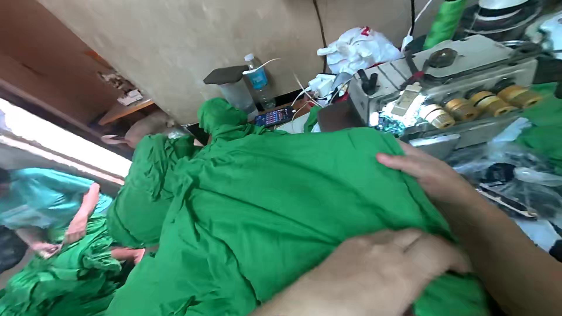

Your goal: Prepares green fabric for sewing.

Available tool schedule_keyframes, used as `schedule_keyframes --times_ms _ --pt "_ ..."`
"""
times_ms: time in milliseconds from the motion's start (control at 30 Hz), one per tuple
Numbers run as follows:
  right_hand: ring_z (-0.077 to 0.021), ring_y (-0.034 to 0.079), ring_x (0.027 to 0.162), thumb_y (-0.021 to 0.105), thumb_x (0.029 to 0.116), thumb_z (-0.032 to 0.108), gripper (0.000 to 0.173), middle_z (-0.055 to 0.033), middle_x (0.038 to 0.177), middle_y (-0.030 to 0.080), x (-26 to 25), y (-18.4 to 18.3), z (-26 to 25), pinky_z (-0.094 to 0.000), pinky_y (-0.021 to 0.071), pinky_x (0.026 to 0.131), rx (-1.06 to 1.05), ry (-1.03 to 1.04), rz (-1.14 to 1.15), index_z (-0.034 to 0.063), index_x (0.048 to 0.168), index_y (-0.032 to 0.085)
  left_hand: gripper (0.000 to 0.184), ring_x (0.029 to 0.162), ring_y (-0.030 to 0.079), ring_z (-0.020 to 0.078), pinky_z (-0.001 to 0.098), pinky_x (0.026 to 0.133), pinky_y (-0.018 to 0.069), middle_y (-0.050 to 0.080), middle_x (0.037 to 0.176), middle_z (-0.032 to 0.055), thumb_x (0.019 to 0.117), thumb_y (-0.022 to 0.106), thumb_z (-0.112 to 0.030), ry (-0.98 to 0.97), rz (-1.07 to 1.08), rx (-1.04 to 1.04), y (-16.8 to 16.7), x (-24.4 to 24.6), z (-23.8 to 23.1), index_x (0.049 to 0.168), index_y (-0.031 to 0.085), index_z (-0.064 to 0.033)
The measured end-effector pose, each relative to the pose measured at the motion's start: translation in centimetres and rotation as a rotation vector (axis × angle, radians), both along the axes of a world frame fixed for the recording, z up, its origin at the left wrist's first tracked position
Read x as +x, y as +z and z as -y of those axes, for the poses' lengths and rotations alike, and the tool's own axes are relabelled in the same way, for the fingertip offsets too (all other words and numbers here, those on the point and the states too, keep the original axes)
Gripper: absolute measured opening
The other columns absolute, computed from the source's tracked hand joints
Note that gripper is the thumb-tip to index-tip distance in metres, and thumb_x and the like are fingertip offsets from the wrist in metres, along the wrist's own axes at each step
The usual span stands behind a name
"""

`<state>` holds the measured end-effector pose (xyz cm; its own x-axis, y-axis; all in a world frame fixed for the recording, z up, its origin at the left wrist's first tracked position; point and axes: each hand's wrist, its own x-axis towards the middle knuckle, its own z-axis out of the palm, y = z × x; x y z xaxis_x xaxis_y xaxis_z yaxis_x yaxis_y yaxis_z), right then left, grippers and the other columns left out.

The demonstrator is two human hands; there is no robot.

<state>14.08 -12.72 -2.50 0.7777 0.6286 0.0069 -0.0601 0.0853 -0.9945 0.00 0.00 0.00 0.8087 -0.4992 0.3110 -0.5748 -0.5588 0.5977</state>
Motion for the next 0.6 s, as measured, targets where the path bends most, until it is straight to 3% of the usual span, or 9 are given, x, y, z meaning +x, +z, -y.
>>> schedule_keyframes --times_ms 33,100,200,267,333,400,467,533,600 --pt "0.0012 0.069 0.090 0.048 0.1013 0.021 0.037 0.0083 0.102 0.072 -0.1 -0.9 0.9 -0.0205 0.0598 0.080 -0.013 -0.010 -0.027 0.0158 0.138 0.054 0.044 0.114 0.067 0.0230 0.0409 0.099 0.0542 0.070 0.119 0.0108 0.0810 0.075 -0.005 -0.050 -0.102 0.009 -0.8 0.0 -1.0 0.124 0.066 -0.0057" --pt "0.0006 0.067 0.098 0.049 0.0996 0.022 0.043 0.0069 0.111 0.069 -0.5 -2.5 2.1 -0.0229 0.0583 0.088 -0.012 0.037 -0.029 0.0095 0.140 0.050 0.047 0.122 0.060 0.0207 0.0399 0.105 0.0490 0.066 0.125 0.0106 0.0817 0.069 -0.013 0.018 -0.103 -0.099 -1.8 0.5 -3.7 0.128 0.063 -0.0040" --pt "0.0037 0.062 0.114 0.050 0.1026 0.020 0.049 0.0021 0.128 0.065 -2.4 -4.1 2.1 -0.0191 0.0529 0.099 0.047 0.159 0.106 -0.0014 0.146 0.042 0.050 0.126 0.057 0.0207 0.0474 0.107 0.0457 0.064 0.131 0.0107 0.0941 0.057 -0.033 0.473 0.060 -0.103 -2.8 2.8 -5.1 0.135 0.058 -0.0038" --pt "0.0003 0.057 0.125 0.048 0.1041 0.021 0.056 -0.0103 0.140 0.059 -3.8 -4.2 1.6 -0.0195 0.0471 0.107 0.017 0.250 0.211 -0.0079 0.151 0.035 0.060 0.132 0.055 0.0292 0.0600 0.108 0.0416 0.060 0.139 0.0132 0.0900 0.059 -0.029 0.689 0.066 0.038 -3.8 5.2 -4.5 0.146 0.051 -0.0071" --pt "-0.0041 0.059 0.123 0.045 0.1061 0.022 0.056 -0.0183 0.137 0.060 -5.0 -3.9 1.5 -0.0213 0.0473 0.106 -0.039 0.298 0.328 -0.0109 0.151 0.035 0.065 0.127 0.059 0.0372 0.0652 0.100 0.0452 0.062 0.136 0.0175 0.0852 0.067 -0.014 0.757 0.093 0.158 -4.0 7.7 -5.3 0.147 0.051 -0.0058" --pt "-0.0017 0.063 0.115 0.043 0.1086 0.023 0.053 -0.0180 0.128 0.066 -5.5 -4.3 2.1 -0.0189 0.0495 0.099 -0.022 0.290 0.455 -0.0121 0.148 0.040 0.065 0.120 0.062 0.0424 0.0661 0.095 0.0495 0.066 0.130 0.0212 0.0821 0.070 0.001 0.743 0.082 0.207 -2.3 9.6 -7.8 0.144 0.053 -0.0012" --pt "0.0059 0.063 0.107 0.041 0.1098 0.024 0.051 -0.0105 0.131 0.066 -5.0 -4.9 3.2 -0.0136 0.0518 0.091 -0.016 0.262 0.486 -0.0072 0.151 0.039 0.058 0.114 0.066 0.0395 0.0608 0.092 0.0524 0.068 0.125 0.0215 0.0830 0.066 0.010 0.706 0.072 0.185 0.8 10.1 -10.3 0.140 0.055 0.0018" --pt "0.0095 0.060 0.077 0.041 0.1103 0.024 0.046 -0.0016 0.125 0.067 -4.2 -6.1 4.5 -0.0104 0.0505 0.060 -0.007 0.196 0.445 0.0022 0.151 0.044 0.049 0.099 0.071 0.0269 0.0466 0.082 0.0573 0.073 0.113 0.0159 0.0857 0.056 0.014 0.680 0.168 0.182 3.3 9.8 -11.6 0.133 0.058 0.0009" --pt "0.0096 0.059 0.072 0.040 0.1099 0.023 0.041 0.0038 0.130 0.067 -3.3 -7.6 6.2 -0.0108 0.0483 0.053 -0.052 0.116 0.450 0.0101 0.147 0.052 0.037 0.081 0.071 0.0150 0.0358 0.074 0.0576 0.074 0.094 0.0070 0.0890 0.055 0.011 0.687 0.307 0.231 4.5 9.5 -11.8 0.122 0.064 -0.0029"
